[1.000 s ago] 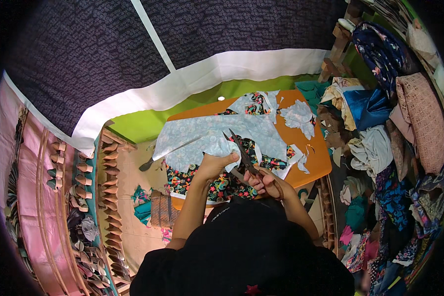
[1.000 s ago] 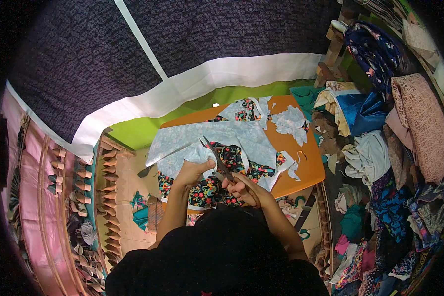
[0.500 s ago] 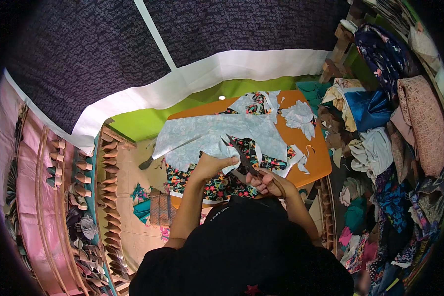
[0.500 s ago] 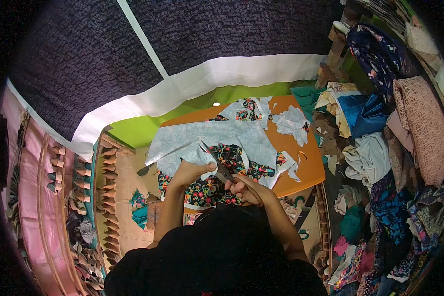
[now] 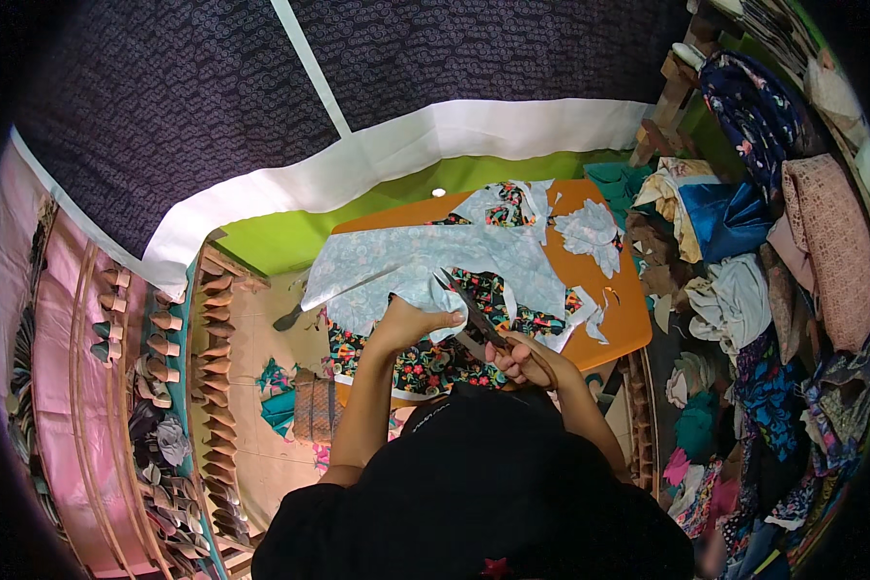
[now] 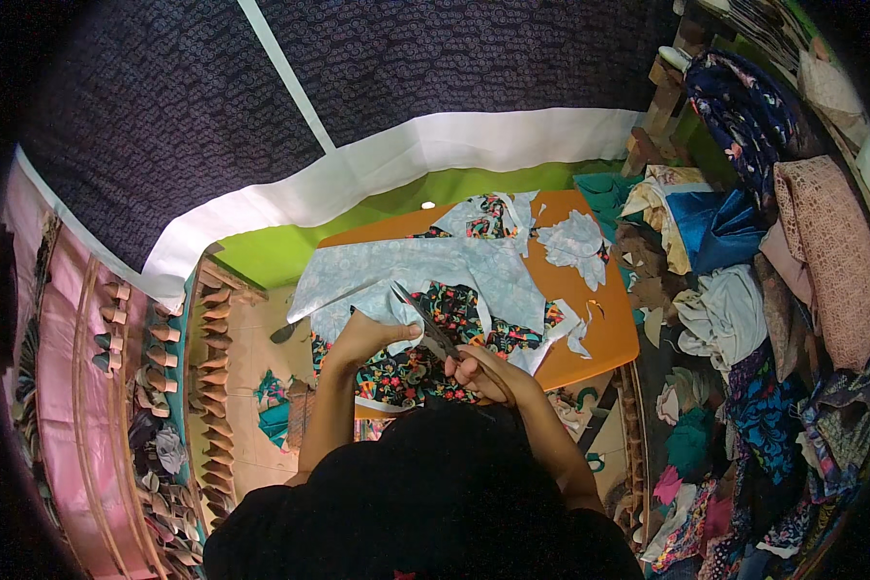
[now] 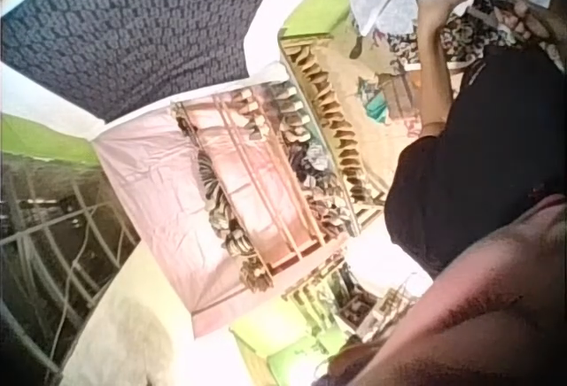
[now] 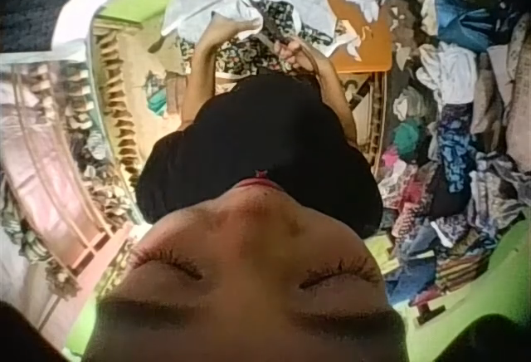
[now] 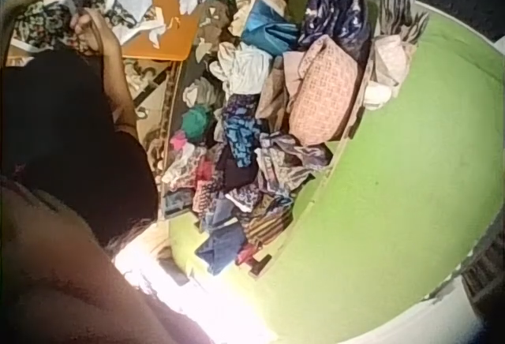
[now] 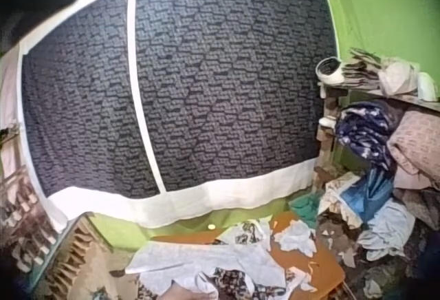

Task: Cutting out shapes from a large piece of printed fabric using large scissors.

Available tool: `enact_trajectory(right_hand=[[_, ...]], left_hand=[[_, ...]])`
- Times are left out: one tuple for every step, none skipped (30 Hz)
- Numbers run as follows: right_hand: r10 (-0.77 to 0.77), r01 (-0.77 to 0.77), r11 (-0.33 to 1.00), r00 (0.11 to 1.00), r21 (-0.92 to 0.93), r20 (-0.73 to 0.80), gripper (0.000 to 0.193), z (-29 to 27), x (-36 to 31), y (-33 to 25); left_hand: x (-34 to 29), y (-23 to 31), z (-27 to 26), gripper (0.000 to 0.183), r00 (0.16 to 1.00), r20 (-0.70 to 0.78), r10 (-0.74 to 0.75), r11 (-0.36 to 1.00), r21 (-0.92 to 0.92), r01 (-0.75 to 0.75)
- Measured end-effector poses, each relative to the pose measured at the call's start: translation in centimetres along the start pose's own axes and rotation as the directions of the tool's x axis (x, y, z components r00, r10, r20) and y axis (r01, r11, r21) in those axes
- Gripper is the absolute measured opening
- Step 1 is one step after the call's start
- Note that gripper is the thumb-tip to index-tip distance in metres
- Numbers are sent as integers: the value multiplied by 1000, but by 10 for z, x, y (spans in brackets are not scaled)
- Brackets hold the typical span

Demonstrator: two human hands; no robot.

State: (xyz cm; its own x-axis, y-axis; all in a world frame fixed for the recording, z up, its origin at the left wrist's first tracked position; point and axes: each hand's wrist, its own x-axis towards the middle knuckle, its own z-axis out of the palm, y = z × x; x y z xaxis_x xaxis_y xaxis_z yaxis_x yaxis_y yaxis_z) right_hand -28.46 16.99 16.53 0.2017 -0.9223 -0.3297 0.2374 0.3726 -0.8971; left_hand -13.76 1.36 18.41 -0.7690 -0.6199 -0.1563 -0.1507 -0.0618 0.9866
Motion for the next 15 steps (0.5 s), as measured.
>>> enact_trajectory(right_hand=[[-12,12,995,1000,98,0,56,-3,2,5],[-24,24,981,1000,195,-1,27,-4,4,10],[-24,24,981,1000,194,-1,27,-5,4,13],[-37,36,983,999,182,2,26,-5,5,16],[-50,48,984,999,170,4,26,-6,5,17],[-49,48,984,999,170,5,26,-6,6,17],[0,-1,982,1000,189,5,33,-6,7,16],[49,-49,977,999,208,5,40,-5,8,16],[50,-50,977,999,209,6,40,-5,9,16],[10,-13,983,1000,183,14,41,-4,8,15],[-29,25,987,999,157,23,41,-4,8,14],[-29,26,987,999,158,20,41,-4,8,15],[-31,27,982,999,186,18,38,-4,8,15],[-32,28,976,999,214,15,36,-4,8,15],[-32,28,976,999,215,15,36,-4,9,15]], left_hand=[[0,0,0,34,1000,7,-20,1000,4,20],[1,0,-1,34,1000,6,-19,1000,5,19],[2,-1,-2,35,1000,16,9,1000,12,-9],[2,-2,-3,36,999,25,36,999,19,-36],[3,-3,-3,36,999,24,36,999,19,-36],[4,-3,-3,37,998,26,50,999,10,-51],[4,-3,-4,38,998,28,65,998,1,-65],[4,-2,-4,38,998,27,63,998,1,-64],[4,0,-4,39,998,29,58,998,15,-59],[4,2,-4,39,998,34,54,998,29,-55],[5,1,-5,39,998,37,53,998,28,-54],[6,0,-6,40,998,52,30,1000,-4,-30],[6,-1,-7,41,998,64,7,999,-35,-5],[6,-1,-7,41,998,65,6,999,-34,-4],[7,-2,-8,41,998,58,14,1000,-21,-13]])
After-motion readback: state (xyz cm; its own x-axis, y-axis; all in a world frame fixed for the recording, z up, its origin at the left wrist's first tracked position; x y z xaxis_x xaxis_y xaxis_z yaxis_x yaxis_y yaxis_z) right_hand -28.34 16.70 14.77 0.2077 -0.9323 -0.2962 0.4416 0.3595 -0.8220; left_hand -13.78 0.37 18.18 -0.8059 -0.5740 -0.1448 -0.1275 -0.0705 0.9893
